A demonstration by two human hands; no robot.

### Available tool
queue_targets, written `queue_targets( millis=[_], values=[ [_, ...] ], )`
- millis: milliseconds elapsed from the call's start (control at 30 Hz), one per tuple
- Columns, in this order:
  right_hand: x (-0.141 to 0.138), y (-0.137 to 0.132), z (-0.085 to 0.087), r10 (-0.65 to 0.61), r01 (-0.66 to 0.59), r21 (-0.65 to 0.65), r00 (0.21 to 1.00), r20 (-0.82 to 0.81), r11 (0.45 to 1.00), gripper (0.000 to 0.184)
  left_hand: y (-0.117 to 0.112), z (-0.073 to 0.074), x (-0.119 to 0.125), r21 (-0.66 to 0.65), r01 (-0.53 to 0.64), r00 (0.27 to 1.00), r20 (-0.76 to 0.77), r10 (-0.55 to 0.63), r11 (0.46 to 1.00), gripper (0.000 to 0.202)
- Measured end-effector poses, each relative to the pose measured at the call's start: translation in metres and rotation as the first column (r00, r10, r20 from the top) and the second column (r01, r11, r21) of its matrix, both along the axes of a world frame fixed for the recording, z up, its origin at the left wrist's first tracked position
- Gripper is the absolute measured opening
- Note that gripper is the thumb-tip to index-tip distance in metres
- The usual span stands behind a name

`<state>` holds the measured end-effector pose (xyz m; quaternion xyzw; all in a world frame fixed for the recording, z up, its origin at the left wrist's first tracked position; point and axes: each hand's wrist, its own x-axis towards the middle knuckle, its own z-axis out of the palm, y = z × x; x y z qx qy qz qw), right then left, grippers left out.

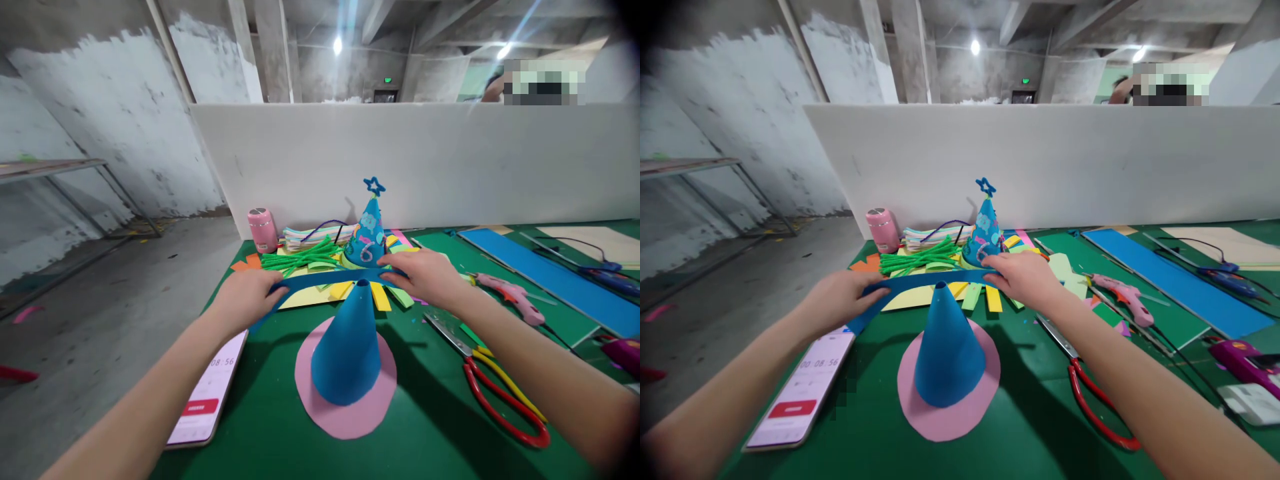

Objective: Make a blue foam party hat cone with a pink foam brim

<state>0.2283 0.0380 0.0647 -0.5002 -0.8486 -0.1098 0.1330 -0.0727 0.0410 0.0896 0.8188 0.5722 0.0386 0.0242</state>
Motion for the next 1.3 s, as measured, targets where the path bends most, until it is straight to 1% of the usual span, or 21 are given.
queue_targets(
  millis=[133,233,333,433,533,633,733,833,900,967,1033,1133,1167,1200,1233,1300],
  values=[
    [0.015,-0.010,-0.024,0.002,0.001,-0.207,1.000,0.013,0.978,0.018,-0.022,-0.023,-0.008,-0.117,-0.027,1.000,0.010,0.028,0.993,0.030],
    [0.026,-0.023,-0.038,-0.029,0.028,-0.317,1.000,-0.001,0.948,0.020,-0.036,-0.037,-0.013,-0.196,-0.018,1.000,0.012,0.021,0.980,0.032],
    [0.029,-0.038,-0.048,-0.101,0.091,-0.375,0.995,-0.009,0.923,0.023,-0.046,-0.049,-0.014,-0.258,0.013,1.000,0.012,-0.010,0.966,0.034],
    [0.024,-0.053,-0.057,-0.168,0.150,-0.400,0.986,-0.010,0.904,0.023,-0.054,-0.058,-0.011,-0.337,0.030,0.998,0.067,-0.008,0.941,0.037],
    [0.015,-0.069,-0.065,-0.194,0.172,-0.429,0.981,-0.006,0.887,0.025,-0.062,-0.061,-0.006,-0.453,0.045,0.992,0.129,0.016,0.890,0.047],
    [0.006,-0.082,-0.069,-0.202,0.179,-0.449,0.979,-0.003,0.876,0.026,-0.070,-0.059,-0.006,-0.525,0.036,0.991,0.131,0.040,0.850,0.054],
    [0.002,-0.090,-0.070,-0.206,0.180,-0.455,0.978,-0.009,0.872,0.025,-0.077,-0.056,-0.012,-0.529,0.034,0.995,0.101,0.024,0.848,0.060],
    [0.001,-0.093,-0.070,-0.221,0.187,-0.447,0.975,-0.025,0.875,0.026,-0.084,-0.051,-0.022,-0.484,0.014,0.997,0.074,0.025,0.875,0.064],
    [0.002,-0.095,-0.070,-0.229,0.186,-0.450,0.972,-0.043,0.873,0.027,-0.092,-0.046,-0.026,-0.472,-0.015,0.991,0.108,0.075,0.882,0.061],
    [0.003,-0.097,-0.070,-0.233,0.172,-0.463,0.970,-0.076,0.869,0.026,-0.101,-0.042,-0.026,-0.512,-0.038,0.970,0.188,0.156,0.858,0.059],
    [0.004,-0.102,-0.068,-0.244,0.157,-0.483,0.962,-0.123,0.862,0.024,-0.113,-0.041,-0.021,-0.552,-0.032,0.938,0.270,0.215,0.833,0.061],
    [0.003,-0.112,-0.063,-0.251,0.102,-0.547,0.946,-0.205,0.831,0.048,-0.130,-0.047,-0.006,-0.541,0.067,0.887,0.417,0.198,0.838,0.053],
    [0.002,-0.116,-0.061,-0.244,0.068,-0.575,0.941,-0.236,0.816,0.052,-0.135,-0.051,0.000,-0.550,0.088,0.872,0.446,0.203,0.830,0.047],
    [0.001,-0.119,-0.059,-0.232,0.026,-0.601,0.935,-0.268,0.799,0.050,-0.138,-0.056,0.006,-0.561,0.108,0.857,0.472,0.209,0.821,0.041],
    [-0.001,-0.122,-0.058,-0.219,-0.017,-0.622,0.928,-0.301,0.783,0.044,-0.140,-0.060,0.013,-0.573,0.137,0.835,0.506,0.216,0.808,0.037],
    [-0.003,-0.126,-0.058,-0.195,-0.095,-0.645,0.911,-0.363,0.758,0.029,-0.142,-0.066,0.026,-0.592,0.174,0.803,0.548,0.235,0.787,0.031]
  ],
)
